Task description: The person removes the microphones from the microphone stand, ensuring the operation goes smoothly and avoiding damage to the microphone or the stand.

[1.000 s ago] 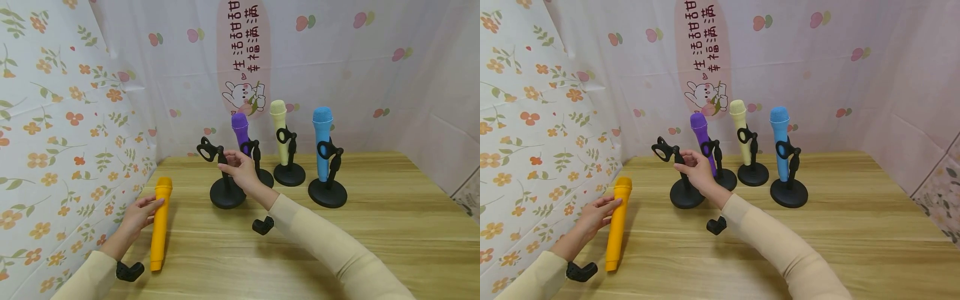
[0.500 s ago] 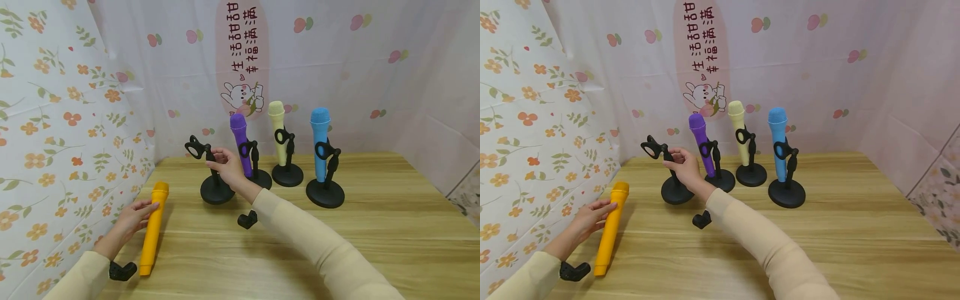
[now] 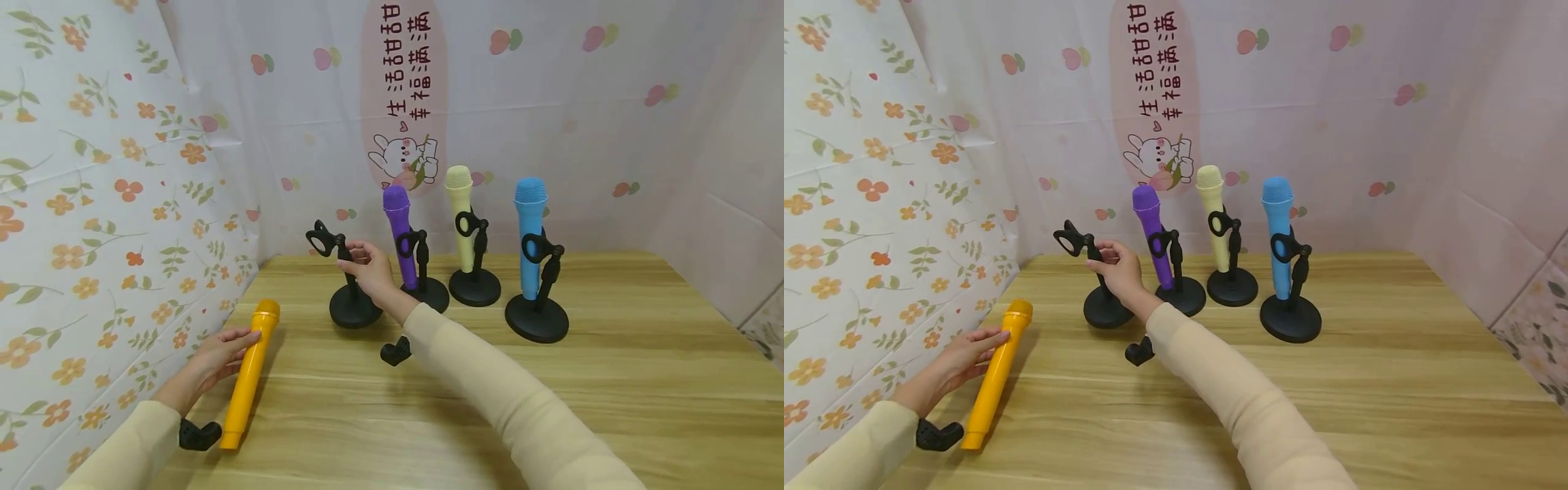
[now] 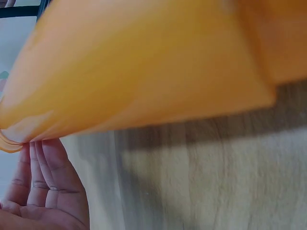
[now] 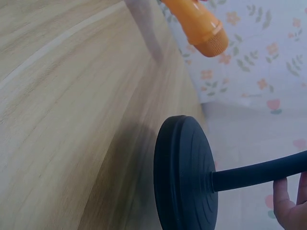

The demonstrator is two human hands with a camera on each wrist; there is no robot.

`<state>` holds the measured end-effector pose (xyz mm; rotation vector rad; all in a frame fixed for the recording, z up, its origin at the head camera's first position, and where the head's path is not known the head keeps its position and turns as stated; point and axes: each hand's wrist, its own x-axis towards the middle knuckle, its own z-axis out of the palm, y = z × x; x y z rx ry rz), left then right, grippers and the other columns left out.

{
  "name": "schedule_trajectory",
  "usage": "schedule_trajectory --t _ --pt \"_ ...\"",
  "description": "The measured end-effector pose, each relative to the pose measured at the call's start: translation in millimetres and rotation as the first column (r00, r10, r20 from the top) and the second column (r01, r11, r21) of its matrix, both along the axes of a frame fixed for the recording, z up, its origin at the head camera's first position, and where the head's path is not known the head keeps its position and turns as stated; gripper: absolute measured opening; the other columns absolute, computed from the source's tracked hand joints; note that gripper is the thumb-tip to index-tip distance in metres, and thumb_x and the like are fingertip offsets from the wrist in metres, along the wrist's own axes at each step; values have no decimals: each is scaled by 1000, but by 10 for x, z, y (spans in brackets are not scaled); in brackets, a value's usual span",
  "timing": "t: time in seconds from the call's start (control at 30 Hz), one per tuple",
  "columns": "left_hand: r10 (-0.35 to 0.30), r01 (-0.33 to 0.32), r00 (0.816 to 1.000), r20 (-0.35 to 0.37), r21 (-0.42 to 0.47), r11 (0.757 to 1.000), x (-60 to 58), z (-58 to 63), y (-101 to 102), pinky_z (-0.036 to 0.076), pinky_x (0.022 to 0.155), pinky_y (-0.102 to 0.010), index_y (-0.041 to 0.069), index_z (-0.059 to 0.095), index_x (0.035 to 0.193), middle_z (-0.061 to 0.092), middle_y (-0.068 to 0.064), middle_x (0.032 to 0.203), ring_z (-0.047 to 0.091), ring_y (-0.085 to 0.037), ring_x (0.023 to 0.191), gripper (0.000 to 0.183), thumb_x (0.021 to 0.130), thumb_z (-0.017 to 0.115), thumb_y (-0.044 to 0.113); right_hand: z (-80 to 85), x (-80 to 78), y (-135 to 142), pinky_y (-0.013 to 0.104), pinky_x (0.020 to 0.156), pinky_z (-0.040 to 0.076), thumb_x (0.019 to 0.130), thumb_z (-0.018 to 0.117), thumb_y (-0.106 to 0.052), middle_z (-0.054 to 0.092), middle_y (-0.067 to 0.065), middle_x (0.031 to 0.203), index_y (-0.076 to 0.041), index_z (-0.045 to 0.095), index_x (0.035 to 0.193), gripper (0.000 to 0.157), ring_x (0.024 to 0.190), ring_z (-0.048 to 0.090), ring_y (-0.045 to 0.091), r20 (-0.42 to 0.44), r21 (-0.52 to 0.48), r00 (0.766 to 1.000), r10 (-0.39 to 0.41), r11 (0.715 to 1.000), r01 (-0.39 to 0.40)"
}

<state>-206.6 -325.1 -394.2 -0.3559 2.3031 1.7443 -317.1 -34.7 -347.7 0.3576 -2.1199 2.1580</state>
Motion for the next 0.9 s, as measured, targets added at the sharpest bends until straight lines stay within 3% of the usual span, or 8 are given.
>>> schedule_trajectory --t 0.23,0.53,0.73,0.9 --pt "11 -11 1000 -1 9 1000 -7 -28 -8 55 73 -29 -7 42 138 64 6 92 61 -11 81 69 92 68 37 -41 -69 -59 31 80 55 82 78 -6 65 7 98 -8 68 112 31 92 64 21 7 -1 1000 -28 1000 28" --pt "17 -17 1000 6 -23 1000 6 -49 -28 55 74 -31 -7 45 137 65 5 92 62 -12 82 70 90 71 38 -81 -146 -136 31 79 55 83 77 -6 64 7 98 -8 68 111 30 92 63 21 2 -9 999 -48 999 48" --pt "38 -38 999 11 -38 999 19 -73 -40 55 71 -31 -1 59 125 66 4 91 61 -13 81 56 87 73 38 -143 -188 -171 31 78 55 83 77 -5 64 8 99 -7 67 111 29 90 62 21 3 -10 999 -47 999 47" --pt "37 -36 999 17 -33 999 24 -87 -40 55 71 -32 -2 58 125 67 3 90 63 -14 80 57 87 73 38 -166 -214 -189 32 78 56 83 77 -3 64 9 99 -5 67 111 30 91 64 22 9 -23 999 -50 998 50"
